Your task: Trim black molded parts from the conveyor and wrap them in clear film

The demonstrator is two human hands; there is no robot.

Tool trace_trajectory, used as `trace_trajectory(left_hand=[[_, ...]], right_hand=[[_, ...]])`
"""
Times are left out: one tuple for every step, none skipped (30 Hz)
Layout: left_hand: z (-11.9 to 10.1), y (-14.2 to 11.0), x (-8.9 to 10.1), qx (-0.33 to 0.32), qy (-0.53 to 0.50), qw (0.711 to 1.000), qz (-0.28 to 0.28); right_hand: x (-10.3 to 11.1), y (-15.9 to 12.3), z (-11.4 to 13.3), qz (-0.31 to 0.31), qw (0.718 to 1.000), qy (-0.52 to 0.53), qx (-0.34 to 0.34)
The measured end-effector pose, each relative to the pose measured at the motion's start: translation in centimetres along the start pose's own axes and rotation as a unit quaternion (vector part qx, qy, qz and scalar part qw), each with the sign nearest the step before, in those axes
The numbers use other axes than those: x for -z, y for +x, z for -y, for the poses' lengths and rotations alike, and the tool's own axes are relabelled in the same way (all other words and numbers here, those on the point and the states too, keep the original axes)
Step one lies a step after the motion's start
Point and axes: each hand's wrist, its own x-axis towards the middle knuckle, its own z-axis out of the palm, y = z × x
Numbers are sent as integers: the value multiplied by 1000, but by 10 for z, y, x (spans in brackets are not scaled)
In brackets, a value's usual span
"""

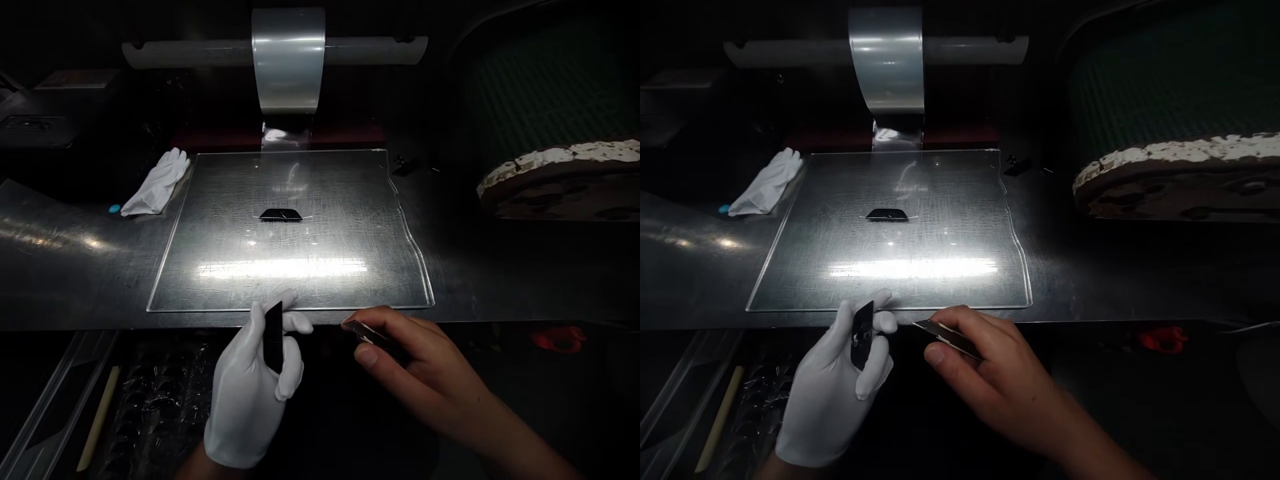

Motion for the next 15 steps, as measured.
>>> trace_trajectory(left_hand=[[0,-1,-2,-5,15,1000,-5],[0,-1,-3,-9,24,1000,-8],[0,-2,-4,-7,27,1000,-6],[0,-2,-4,4,21,1000,0],[-1,-2,-4,21,7,1000,10],[0,-3,-4,41,-12,999,21],[0,-3,-2,60,-30,997,34],[0,-3,-1,75,-45,995,46],[1,-4,1,83,-56,993,58],[2,-4,3,87,-61,992,70],[3,-4,5,89,-64,990,85],[4,-4,6,88,-62,989,101],[4,-4,6,80,-49,988,120],[4,-4,5,67,-29,988,138],[3,-4,4,49,-3,987,150]], right_hand=[[-2,1,0,2,1000,8,-8],[-4,2,1,4,1000,14,-12],[-6,4,1,5,1000,19,-14],[-7,5,1,6,1000,24,-14],[-8,6,1,6,1000,27,-14],[-8,7,1,9,999,31,-12],[-8,8,0,11,999,33,-13],[-7,8,0,10,999,34,-14],[-8,8,-1,9,999,34,-17],[-8,8,-2,7,999,34,-23],[-9,9,-3,2,999,34,-28],[-10,10,-3,-5,999,34,-34],[-13,11,-3,-15,999,36,-38],[-16,13,-2,-22,998,41,-42],[-19,14,-2,-25,997,52,-46]])
